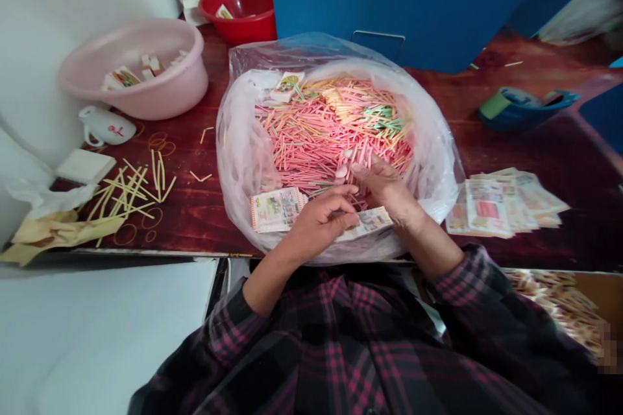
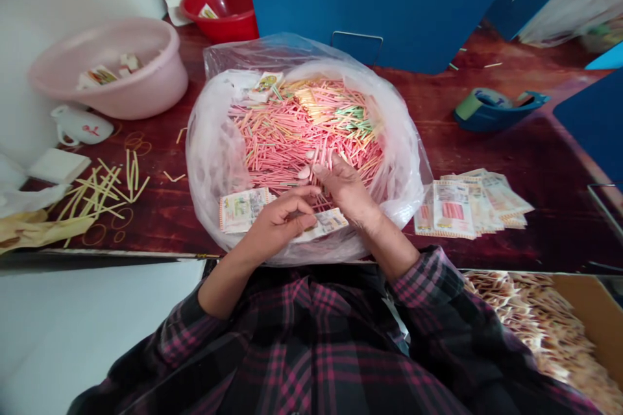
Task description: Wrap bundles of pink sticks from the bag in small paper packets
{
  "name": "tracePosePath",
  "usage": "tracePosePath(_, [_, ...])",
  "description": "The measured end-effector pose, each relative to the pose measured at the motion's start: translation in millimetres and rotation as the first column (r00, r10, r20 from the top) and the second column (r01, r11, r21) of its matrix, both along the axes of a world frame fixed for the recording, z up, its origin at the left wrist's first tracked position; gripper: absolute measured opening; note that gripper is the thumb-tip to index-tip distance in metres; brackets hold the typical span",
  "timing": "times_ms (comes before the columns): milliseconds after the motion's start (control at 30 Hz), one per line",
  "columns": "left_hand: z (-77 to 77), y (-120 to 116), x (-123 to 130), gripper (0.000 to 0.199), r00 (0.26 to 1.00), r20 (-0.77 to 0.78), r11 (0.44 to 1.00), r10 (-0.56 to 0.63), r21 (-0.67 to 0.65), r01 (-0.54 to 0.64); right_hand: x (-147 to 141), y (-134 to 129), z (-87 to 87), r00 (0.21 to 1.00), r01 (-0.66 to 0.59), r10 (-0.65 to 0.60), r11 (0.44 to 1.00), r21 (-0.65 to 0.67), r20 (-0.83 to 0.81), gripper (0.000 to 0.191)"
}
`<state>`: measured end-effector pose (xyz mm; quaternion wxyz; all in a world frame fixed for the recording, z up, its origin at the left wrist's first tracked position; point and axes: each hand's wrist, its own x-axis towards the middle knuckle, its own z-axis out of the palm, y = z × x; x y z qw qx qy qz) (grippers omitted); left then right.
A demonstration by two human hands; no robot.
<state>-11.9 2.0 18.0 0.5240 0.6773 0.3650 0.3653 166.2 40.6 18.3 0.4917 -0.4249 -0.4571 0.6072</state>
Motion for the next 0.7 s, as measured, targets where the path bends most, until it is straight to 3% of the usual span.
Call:
tracePosePath(100, [-1.3, -1, 0, 0.013, 1.000, 0.003, 1.000, 0.000, -0.021, 0.000, 1, -1, -0.5, 1.000, -0.012, 0.012, 1.000, 0.000, 0.029, 0.044])
tracePosePath(233, [-2.8, -1, -1, 0.013, 0.999, 0.038, 0.998, -0.019, -0.064, 0.021, -3, -4, -0.3, 0.998, 0.023, -0.024, 1.000, -0.009, -0.055, 0.044])
tracePosePath(400, [-2.7, 0, 2, 0.017, 0.999, 0.033, 0.998, 0.009, -0.063, -0.007, -5, -9, 0.1, 0.995, -0.069, 0.068, 0.998, -0.005, -0.072, 0.037])
tracePosePath(500, [-1.5, -1, -1, 0.018, 1.000, 0.016, 0.998, -0.006, -0.058, 0.007, 3, -7, -1.6, 0.997, -0.057, 0.054, 0.997, 0.054, 0.057, 0.034])
tracePosePath(700, [1.8, -4, -12, 0.021, 0.991, -0.065, 0.993, 0.115, 0.040, -0.112, 17, 6, -7.6, 0.907, 0.058, -0.179, 0.950, 0.308, 0.381, 0.039])
